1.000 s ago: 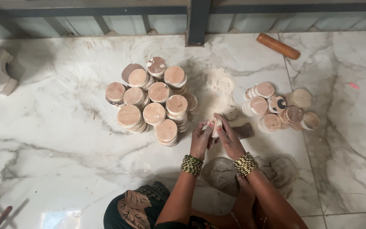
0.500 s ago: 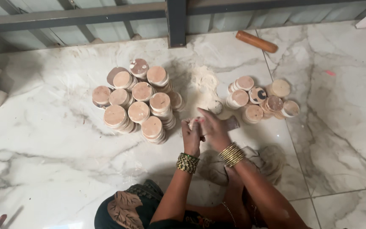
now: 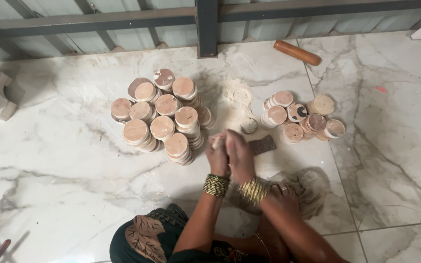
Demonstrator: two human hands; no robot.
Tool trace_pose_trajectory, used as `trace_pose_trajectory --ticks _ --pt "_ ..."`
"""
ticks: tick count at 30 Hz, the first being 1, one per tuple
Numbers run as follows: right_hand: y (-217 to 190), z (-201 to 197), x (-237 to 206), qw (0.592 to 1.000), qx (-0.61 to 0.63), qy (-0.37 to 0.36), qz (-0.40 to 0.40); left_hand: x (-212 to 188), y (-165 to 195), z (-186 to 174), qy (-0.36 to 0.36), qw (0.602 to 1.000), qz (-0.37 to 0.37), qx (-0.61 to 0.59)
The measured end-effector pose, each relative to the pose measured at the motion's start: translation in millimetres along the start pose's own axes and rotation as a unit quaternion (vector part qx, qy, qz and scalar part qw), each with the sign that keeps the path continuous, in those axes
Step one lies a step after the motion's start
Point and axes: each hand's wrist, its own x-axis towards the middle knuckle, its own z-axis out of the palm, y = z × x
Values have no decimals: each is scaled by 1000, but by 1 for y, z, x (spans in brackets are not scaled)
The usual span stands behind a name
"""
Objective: The person sits on the floor and picks up round wooden discs one at a time, presses each disc face-down into a patch of white powder on the floor, and stacks the treated discs into piles beside a large stack of untreated discs.
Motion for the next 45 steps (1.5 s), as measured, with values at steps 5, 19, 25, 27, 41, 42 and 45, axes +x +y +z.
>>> trace_pose_trajectory --ticks 5,19,25,27,41,42,45 --pt "6 4 1 996 70 -12 47 -11 8 -6 31 993 -111 2" --pt "30 13 11 992 49 -49 110 -21 13 -6 29 976 -216 -24" --pt "71 -29 61 945 220 -169 174 -25 40 23 -84 963 -254 -8" --pt "49 -24 42 978 131 -58 153 -13 28 19 7 973 -231 -17" --pt "-4 -27 61 978 37 -152 140 -27 25 13 -44 991 -125 12" --pt "-5 -25 54 991 5 -97 92 -25 25 14 -42 994 -97 4" --pt "-17 -13 13 999 -44 0 -15 -15 18 6 -10 985 -144 -93"
